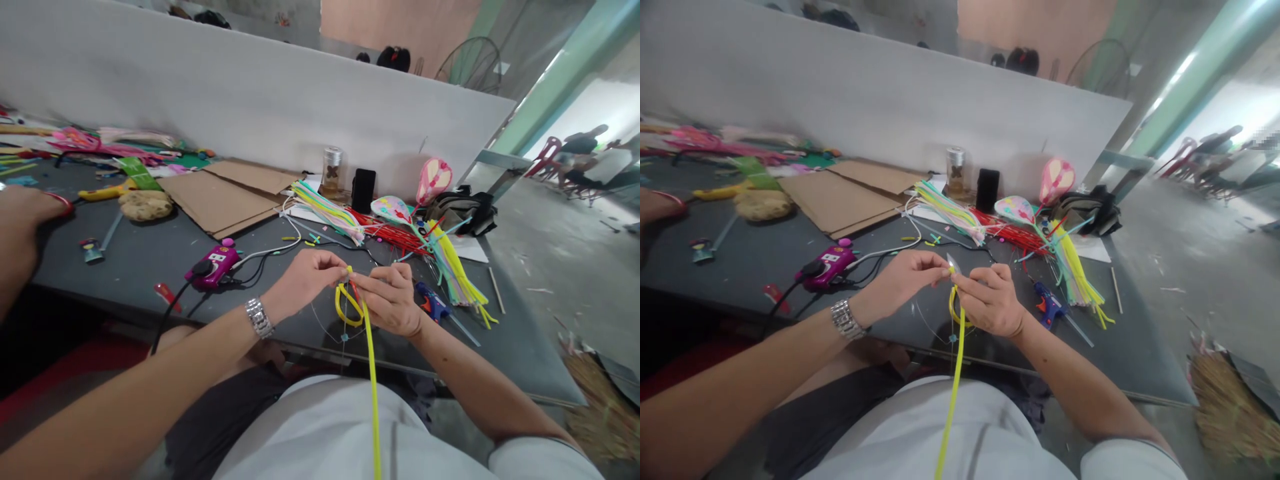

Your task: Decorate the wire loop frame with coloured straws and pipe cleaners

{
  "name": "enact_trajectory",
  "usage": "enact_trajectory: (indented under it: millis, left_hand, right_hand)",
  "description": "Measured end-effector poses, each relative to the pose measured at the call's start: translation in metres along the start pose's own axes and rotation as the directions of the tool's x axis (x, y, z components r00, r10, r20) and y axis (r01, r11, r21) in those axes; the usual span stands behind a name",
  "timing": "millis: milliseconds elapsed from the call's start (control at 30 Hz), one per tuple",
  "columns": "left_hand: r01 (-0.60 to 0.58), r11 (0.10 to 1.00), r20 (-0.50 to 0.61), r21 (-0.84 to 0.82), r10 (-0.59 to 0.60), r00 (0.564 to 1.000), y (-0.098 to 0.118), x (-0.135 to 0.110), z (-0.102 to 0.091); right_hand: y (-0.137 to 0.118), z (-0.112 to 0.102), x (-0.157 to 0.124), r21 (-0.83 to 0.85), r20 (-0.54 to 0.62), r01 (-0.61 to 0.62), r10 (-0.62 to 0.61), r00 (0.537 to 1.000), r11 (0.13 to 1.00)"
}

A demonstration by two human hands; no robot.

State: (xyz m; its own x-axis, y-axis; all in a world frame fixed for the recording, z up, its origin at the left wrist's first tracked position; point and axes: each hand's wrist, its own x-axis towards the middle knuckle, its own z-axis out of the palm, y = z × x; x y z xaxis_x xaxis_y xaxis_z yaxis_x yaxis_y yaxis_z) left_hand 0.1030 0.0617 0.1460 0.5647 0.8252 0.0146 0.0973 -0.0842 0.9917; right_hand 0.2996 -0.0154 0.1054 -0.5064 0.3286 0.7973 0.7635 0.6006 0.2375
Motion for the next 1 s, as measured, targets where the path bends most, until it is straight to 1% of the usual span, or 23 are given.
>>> enact_trajectory:
  millis: [133,333,467,533,600,667,767,867,1000]
  left_hand:
    - [-0.004,0.999,-0.012,0.036,0.004,1.0,-0.002,0.0,0.002]
    - [-0.009,0.999,-0.03,0.051,0.01,0.999,-0.002,0.001,0.005]
    - [0.009,0.997,-0.026,0.075,-0.007,1.0,0.0,0.0,0.004]
    - [0.016,0.998,-0.019,0.054,-0.015,1.0,0.0,-0.001,0.003]
    - [0.01,0.999,-0.013,0.036,-0.009,1.0,0.0,-0.001,0.002]
    - [0.001,0.998,-0.016,0.063,0.0,1.0,0.0,-0.001,0.002]
    - [-0.006,0.991,-0.052,0.13,0.013,0.999,-0.001,-0.001,0.004]
    - [-0.019,0.987,-0.074,0.159,0.031,0.997,-0.001,-0.001,0.006]
    - [-0.048,0.979,-0.116,0.197,0.072,0.991,-0.003,-0.002,0.007]
  right_hand:
    - [-0.006,-0.003,0.004,0.008,-0.016,-0.063,0.063,0.998,0.998]
    - [-0.008,0.0,0.003,0.012,-0.018,-0.07,0.07,0.997,0.997]
    - [-0.006,0.004,-0.002,-0.028,0.023,-0.039,0.04,0.999,0.999]
    - [-0.005,0.004,-0.003,-0.049,0.04,-0.018,0.02,0.999,0.999]
    - [-0.005,0.003,-0.003,-0.06,0.049,0.006,-0.003,0.999,0.998]
    - [-0.004,0.001,-0.002,-0.06,0.05,0.032,-0.029,0.998,0.998]
    - [-0.003,0.001,-0.002,-0.054,0.054,0.059,-0.056,0.997,0.997]
    - [-0.002,0.001,-0.003,-0.067,0.066,0.074,-0.069,0.995,0.995]
    - [-0.001,-0.002,-0.006,-0.076,0.089,0.058,-0.051,0.995,0.995]
